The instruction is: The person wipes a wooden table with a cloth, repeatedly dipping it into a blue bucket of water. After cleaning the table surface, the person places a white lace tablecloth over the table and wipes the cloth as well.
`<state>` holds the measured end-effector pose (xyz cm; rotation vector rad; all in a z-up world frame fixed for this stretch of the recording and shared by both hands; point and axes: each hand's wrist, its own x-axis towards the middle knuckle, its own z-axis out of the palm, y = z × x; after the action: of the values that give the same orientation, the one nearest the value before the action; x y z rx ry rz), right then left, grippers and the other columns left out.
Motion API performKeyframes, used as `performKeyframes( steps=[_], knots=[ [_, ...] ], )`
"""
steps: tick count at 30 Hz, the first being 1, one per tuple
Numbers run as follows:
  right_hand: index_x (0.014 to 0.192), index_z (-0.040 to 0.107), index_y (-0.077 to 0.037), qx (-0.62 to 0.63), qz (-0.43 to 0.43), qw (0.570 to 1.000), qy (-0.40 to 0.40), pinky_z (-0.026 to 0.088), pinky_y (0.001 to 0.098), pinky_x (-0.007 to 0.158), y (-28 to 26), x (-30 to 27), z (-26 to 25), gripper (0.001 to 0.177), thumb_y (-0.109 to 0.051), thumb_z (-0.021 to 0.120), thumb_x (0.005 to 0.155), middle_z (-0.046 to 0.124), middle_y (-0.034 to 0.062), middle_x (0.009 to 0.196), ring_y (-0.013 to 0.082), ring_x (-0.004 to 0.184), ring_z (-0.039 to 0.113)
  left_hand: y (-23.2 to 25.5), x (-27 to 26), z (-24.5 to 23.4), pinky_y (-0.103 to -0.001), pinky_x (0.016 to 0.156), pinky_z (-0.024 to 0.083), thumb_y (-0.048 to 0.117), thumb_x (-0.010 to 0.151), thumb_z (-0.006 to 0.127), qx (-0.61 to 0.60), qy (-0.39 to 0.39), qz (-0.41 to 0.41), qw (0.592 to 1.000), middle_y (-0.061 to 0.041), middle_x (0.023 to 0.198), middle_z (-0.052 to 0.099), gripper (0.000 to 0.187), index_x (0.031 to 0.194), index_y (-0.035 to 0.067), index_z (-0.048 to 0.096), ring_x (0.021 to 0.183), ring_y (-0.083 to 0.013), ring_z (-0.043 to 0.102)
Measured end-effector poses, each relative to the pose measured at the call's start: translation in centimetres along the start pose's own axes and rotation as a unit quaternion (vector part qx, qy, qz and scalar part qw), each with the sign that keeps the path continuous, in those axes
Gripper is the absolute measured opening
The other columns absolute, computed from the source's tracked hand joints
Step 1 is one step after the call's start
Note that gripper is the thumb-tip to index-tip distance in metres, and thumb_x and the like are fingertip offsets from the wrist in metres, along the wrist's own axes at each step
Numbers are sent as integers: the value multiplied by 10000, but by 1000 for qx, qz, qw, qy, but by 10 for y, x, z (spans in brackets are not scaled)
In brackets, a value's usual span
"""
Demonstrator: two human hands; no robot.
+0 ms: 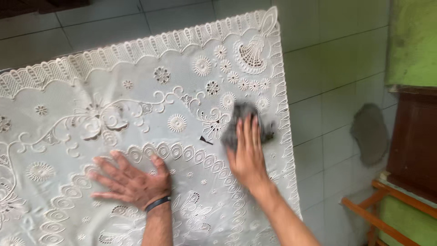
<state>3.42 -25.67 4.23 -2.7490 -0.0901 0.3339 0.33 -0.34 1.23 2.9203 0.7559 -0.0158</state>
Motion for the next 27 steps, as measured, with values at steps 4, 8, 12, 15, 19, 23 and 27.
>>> performKeyframes(
  steps=[4,8,12,15,19,23,27],
  knots=[
    [1578,216,99,-36,-21,999,-3,53,606,1270,9,-6,-4,800,-406,513,1034,125,344,1675,507,1567,61,-6,1,-1,-796,1197,9,583,1060,439,-10,-14,-7,1000,-264,1726,222,798,1654,66,311,1583,-519,120],
    [1610,246,98,-38,1,994,102,70,573,1312,63,114,-4,748,-381,477,1084,161,290,1701,474,1596,90,-4,1,1,-798,1189,2,578,1057,445,-20,-13,-5,1000,-266,1724,218,800,1659,69,306,1581,-523,117],
    [1621,236,85,-3,10,997,81,100,542,1333,69,106,-21,716,-345,468,1098,142,302,1714,457,1616,103,-5,-1,0,-801,1191,3,563,1069,429,-23,-23,-4,999,-268,1734,206,796,1676,66,288,1590,-523,115],
    [1604,224,103,-24,11,998,49,104,537,1323,56,44,-27,724,-316,494,1079,125,321,1693,451,1608,107,-1,0,2,-788,1202,-4,584,1029,412,-8,-12,-6,1000,-246,1742,210,833,1682,87,270,1592,-520,108],
    [1550,272,124,-41,6,996,75,87,540,1301,75,49,-11,713,-268,551,1024,129,324,1683,448,1588,106,-1,-3,0,-774,1212,-9,603,1024,394,-4,-22,-6,1000,-253,1743,192,848,1689,104,226,1599,-506,105],
    [1578,329,127,21,6,990,141,125,547,1300,102,118,-6,674,-202,563,1038,217,325,1679,461,1581,156,-1,0,-1,-770,1205,-10,595,1044,393,-1,-29,-19,999,-249,1743,182,827,1687,104,225,1595,-503,100],
    [1502,444,83,38,7,994,105,268,514,1309,61,14,-14,607,-195,558,975,390,281,1623,414,1567,317,0,-3,-1,-769,1209,-6,589,1067,412,-11,-32,-19,999,-241,1739,184,791,1671,98,270,1593,-506,101]
  ],
)
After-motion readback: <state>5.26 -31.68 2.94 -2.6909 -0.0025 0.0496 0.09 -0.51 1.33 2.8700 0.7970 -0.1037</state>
